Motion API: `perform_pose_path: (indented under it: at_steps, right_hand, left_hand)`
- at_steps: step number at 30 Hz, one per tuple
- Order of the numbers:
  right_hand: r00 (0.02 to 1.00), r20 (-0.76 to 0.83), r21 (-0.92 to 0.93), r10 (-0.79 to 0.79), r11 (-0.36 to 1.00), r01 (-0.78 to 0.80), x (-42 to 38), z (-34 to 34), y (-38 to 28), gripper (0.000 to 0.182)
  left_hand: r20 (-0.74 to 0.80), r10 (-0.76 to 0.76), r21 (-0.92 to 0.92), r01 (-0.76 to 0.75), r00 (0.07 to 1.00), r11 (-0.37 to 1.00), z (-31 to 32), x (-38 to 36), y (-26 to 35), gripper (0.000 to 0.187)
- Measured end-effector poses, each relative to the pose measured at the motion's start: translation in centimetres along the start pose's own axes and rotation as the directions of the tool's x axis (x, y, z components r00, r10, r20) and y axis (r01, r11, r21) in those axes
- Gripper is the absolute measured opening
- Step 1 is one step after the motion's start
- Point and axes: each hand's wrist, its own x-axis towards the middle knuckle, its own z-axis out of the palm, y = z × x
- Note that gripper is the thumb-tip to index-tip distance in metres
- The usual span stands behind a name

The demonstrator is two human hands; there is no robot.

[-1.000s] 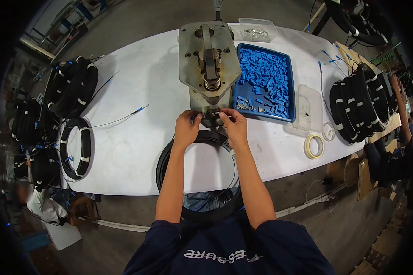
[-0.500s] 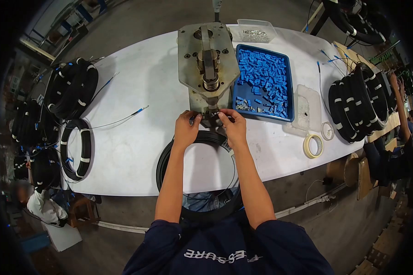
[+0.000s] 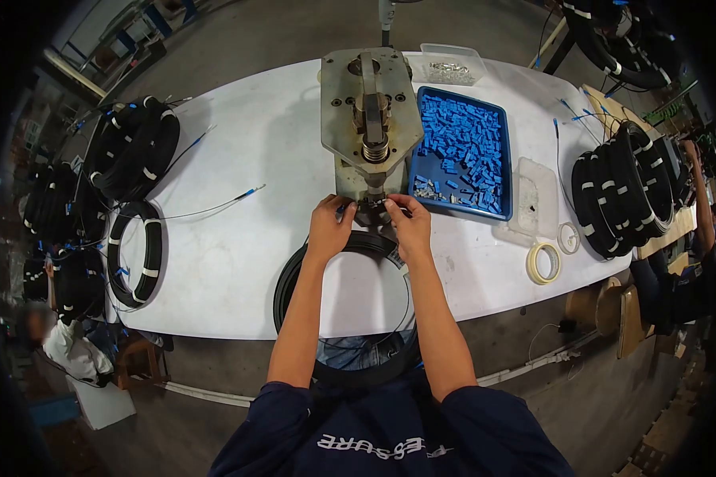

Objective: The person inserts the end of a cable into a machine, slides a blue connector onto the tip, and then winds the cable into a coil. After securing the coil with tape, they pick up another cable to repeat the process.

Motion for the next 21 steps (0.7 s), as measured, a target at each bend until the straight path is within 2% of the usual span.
perform_pose_path:
  at_steps: [4,12,16,19,21]
  right_hand:
    - [1.0,0.017,0.036,-0.008,0.999,0.008,0.3,-0.1,0.4,0.015]
    - [1.0,-0.006,-0.028,0.011,1.0,-0.011,0.3,0.0,0.5,0.015]
    - [1.0,-0.007,0.03,-0.011,0.999,0.011,0.4,0.1,0.8,0.016]
    - [1.0,-0.015,-0.019,-0.019,1.0,0.019,0.7,0.0,1.1,0.016]
    - [1.0,-0.01,0.011,0.003,1.0,-0.003,0.5,-0.2,1.1,0.015]
  left_hand:
    - [-0.021,0.093,0.032,-0.092,0.995,0.995,0.1,-0.2,0.0,0.018]
    - [-0.031,0.109,0.077,-0.106,0.994,0.991,0.4,0.1,-0.4,0.016]
    - [-0.01,0.063,0.04,-0.063,0.998,0.997,0.5,-0.2,-0.4,0.014]
    - [-0.001,0.065,0.036,-0.065,0.998,0.997,0.5,0.1,-0.3,0.014]
    - [0.001,0.09,0.057,-0.09,0.996,0.994,0.7,0.0,-0.4,0.014]
